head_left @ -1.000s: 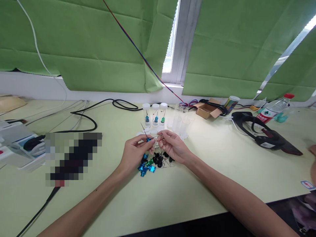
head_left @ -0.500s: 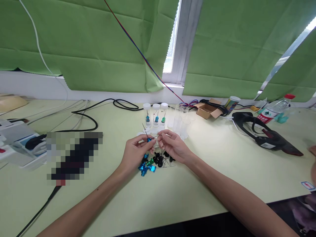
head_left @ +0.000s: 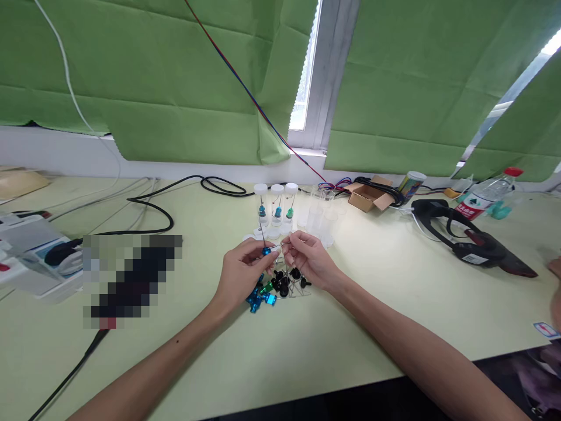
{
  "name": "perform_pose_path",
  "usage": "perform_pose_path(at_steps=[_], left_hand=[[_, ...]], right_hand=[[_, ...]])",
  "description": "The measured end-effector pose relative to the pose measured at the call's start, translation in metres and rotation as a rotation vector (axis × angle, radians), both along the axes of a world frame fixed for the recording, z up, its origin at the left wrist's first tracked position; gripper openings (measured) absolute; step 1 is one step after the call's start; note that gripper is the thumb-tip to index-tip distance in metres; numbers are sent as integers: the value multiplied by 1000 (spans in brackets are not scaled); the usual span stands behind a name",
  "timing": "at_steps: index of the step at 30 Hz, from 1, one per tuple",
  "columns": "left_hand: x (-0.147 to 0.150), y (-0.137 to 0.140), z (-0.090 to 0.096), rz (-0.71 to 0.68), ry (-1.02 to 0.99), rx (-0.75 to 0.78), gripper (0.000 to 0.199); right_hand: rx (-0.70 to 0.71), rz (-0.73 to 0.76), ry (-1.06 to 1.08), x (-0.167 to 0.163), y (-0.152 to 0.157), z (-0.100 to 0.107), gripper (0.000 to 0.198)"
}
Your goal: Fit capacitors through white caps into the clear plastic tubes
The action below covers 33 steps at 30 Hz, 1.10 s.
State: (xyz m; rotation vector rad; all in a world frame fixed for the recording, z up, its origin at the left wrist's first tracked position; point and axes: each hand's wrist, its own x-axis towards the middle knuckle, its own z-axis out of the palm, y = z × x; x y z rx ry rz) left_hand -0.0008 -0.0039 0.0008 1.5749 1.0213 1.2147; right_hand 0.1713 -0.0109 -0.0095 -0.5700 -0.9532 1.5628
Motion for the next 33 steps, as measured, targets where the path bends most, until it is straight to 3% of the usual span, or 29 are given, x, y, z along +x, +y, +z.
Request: perform_pose_path(at_steps=[18,26,33], left_hand=[[-2,0,-5,-38,29,106,17],[1,-3,6,-43,-12,-15,16],[0,0,8,-90,-88,-172,22]], right_hand=[[-133,35,99,0,3,0,24],[-72,-65,29,0,0,1,22],[71,-157,-117,0,-2,2,23]])
